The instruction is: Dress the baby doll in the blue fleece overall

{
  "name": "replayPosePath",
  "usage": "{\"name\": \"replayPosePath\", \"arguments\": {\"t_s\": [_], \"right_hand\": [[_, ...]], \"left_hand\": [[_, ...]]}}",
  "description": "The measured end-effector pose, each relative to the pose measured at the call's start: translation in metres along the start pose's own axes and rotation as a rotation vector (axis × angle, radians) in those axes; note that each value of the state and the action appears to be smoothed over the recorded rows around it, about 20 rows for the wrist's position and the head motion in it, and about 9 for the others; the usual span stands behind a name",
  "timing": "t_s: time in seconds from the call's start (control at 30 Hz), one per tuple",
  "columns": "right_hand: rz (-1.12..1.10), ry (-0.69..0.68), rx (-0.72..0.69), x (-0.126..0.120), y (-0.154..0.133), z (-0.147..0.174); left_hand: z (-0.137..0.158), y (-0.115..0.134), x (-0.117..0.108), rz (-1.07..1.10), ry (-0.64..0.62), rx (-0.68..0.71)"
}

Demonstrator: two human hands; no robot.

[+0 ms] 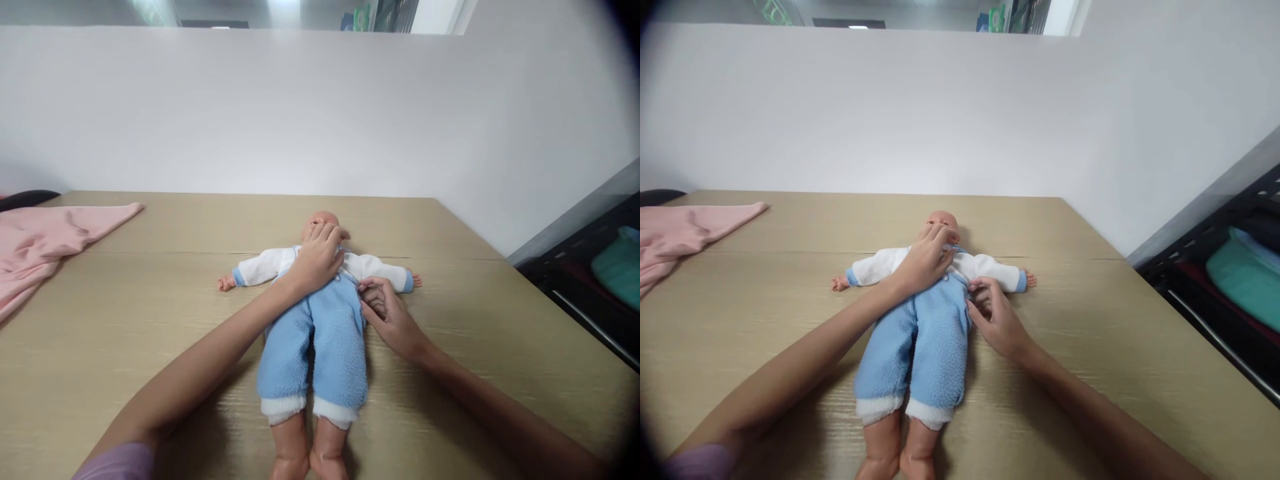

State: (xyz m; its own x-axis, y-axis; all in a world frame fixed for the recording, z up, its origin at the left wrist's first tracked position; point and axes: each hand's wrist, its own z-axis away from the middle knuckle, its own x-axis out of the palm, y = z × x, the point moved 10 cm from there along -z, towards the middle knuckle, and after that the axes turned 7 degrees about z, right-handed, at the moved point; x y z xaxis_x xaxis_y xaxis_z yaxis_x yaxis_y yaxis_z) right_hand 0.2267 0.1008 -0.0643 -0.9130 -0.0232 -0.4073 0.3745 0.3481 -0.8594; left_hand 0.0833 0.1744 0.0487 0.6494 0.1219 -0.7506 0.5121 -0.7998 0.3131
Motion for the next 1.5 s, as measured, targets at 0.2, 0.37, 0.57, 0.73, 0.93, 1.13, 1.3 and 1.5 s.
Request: {"name": "replayPosePath", "arguments": {"t_s": [0.2, 0.37, 0.57, 0.73, 0.93, 1.13, 1.3, 1.5], "right_hand": [[-0.227, -0.201, 0.152, 0.016, 0.024, -0.012], [-0.313, -0.104, 0.159, 0.007, 0.030, -0.024], [0.081, 0.049, -0.026, -0.019, 0.015, -0.019], [0.648, 0.112, -0.363, -0.057, -0.012, -0.016], [0.677, -0.054, -0.310, -0.088, 0.027, -0.030], [0.447, 0.083, -0.210, -0.112, 0.014, -0.032], [-0.054, 0.143, -0.092, -0.113, 0.014, -0.030], [-0.049, 0.033, -0.013, -0.096, 0.054, -0.034]], "left_hand": [[0.003, 0.026, 0.016, 0.150, -0.175, 0.076], [0.009, 0.025, 0.033, 0.143, -0.264, 0.043], [0.011, 0.009, 0.039, 0.356, -0.231, -0.055], [0.002, 0.002, 0.032, 0.395, -0.187, -0.049], [-0.021, 0.014, 0.038, 0.242, -0.242, 0.061], [-0.017, 0.013, 0.072, 0.089, -0.356, 0.017], [-0.012, 0.013, 0.072, 0.080, -0.301, 0.019], [-0.010, 0.004, 0.052, 0.238, -0.158, 0.005]]}}
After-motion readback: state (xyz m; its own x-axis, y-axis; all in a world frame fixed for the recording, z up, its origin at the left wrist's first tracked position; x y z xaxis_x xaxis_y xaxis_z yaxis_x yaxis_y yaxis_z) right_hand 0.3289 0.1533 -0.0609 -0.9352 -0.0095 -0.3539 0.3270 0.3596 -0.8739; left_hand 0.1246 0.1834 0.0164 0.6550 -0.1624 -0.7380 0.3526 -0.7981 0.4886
